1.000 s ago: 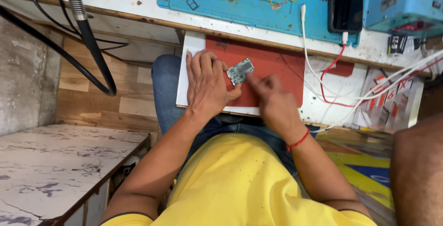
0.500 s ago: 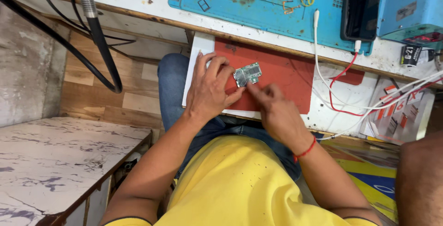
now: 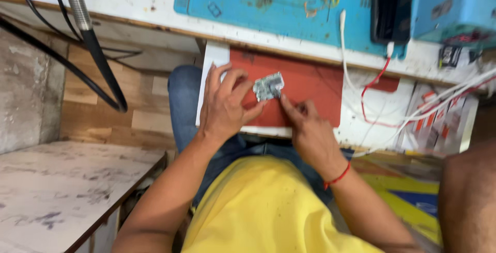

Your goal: The person scrapes a small circuit board with a metal tool on a red mat, then uses a hot air gun to heat the board. The person holds the board with one hand while applying the tool or heat with the other.

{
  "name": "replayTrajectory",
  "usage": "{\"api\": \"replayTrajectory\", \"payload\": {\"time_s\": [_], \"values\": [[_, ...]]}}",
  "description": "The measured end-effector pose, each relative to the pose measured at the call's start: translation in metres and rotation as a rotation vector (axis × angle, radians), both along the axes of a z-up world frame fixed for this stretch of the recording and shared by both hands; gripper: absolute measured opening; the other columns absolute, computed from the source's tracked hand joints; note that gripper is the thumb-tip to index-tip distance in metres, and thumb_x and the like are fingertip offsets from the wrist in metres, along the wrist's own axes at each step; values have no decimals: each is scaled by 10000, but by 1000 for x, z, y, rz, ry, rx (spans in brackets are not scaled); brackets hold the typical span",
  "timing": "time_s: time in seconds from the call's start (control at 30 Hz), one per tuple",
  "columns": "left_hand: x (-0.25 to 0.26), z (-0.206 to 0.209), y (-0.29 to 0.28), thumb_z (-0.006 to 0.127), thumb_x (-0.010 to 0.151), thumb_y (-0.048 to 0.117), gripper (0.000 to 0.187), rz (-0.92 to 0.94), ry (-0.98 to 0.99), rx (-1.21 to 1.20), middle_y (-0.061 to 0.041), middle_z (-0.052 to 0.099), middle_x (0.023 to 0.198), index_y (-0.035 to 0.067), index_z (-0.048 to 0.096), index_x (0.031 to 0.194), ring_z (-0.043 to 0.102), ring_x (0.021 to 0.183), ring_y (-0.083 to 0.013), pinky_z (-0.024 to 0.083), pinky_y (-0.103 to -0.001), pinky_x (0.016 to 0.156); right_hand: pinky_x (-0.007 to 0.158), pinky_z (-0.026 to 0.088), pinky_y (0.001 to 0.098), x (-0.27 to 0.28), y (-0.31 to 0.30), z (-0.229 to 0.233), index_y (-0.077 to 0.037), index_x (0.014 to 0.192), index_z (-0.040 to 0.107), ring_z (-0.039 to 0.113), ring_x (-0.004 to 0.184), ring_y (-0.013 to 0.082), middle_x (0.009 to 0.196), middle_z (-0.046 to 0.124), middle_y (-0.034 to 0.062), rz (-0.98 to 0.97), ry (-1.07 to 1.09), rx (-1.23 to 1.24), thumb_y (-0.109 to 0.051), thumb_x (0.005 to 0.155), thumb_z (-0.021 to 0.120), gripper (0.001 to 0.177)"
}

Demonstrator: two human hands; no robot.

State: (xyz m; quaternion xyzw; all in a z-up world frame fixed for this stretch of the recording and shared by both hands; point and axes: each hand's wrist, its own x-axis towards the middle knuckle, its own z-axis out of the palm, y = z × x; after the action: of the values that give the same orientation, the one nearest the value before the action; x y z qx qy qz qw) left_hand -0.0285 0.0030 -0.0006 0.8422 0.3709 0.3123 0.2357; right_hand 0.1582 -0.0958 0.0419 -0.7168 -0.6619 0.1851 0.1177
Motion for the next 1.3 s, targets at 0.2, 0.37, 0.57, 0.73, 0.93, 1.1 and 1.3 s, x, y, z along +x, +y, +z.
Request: {"api": "replayTrajectory", "payload": {"time_s": [0.2,0.37,0.57,0.73,0.93,1.1,1.3], "values": [[-4,-2,-11,922,719,276,423,0,21,25,-94,600,1172,52,730,1021,500,1238,-375,363,-611,1166,615,532,519,0,-9,-3,-140,1469,578,653,734,422,1079,626,186,34,-39,-22,8,911,526,579],[-1,3,-7,917,723,309,435,40,31,-10,-83,602,1169,60,723,1022,498,1239,-353,379,-560,1128,611,547,483,10,-10,0,-209,1438,606,674,739,384,1066,645,148,-26,-66,22,-2,897,552,582],[6,5,1,913,678,338,476,47,64,28,-84,594,1153,66,712,1014,495,1195,-344,381,-540,1096,608,547,478,18,-10,-12,-205,1425,620,672,766,376,1043,623,145,-25,-15,71,-15,879,576,580],[-4,0,-5,903,692,343,478,53,84,-15,-71,592,1183,71,692,1023,493,1230,-333,395,-512,1054,601,545,486,8,-13,-16,-225,1418,628,667,730,382,1046,632,140,40,-18,-9,-14,880,579,579],[-3,-4,-9,927,695,336,488,35,87,19,-76,570,1181,81,688,1034,476,1215,-324,389,-510,1066,667,555,479,13,-18,-17,-199,1452,625,667,799,375,1098,632,153,105,-20,105,12,904,571,589],[0,-6,-3,936,724,340,461,35,72,8,-52,566,1193,104,684,1029,482,1233,-310,391,-498,1094,641,527,481,23,-13,-21,-210,1481,616,652,797,363,1057,619,151,-56,-20,63,-56,1043,601,465],[1,-1,-5,908,700,349,522,49,92,22,-106,571,1228,58,699,1080,474,1218,-367,353,-540,1117,639,526,493,20,-6,-19,-237,1491,605,659,828,388,1081,630,148,-22,10,147,-59,1023,593,501]]}}
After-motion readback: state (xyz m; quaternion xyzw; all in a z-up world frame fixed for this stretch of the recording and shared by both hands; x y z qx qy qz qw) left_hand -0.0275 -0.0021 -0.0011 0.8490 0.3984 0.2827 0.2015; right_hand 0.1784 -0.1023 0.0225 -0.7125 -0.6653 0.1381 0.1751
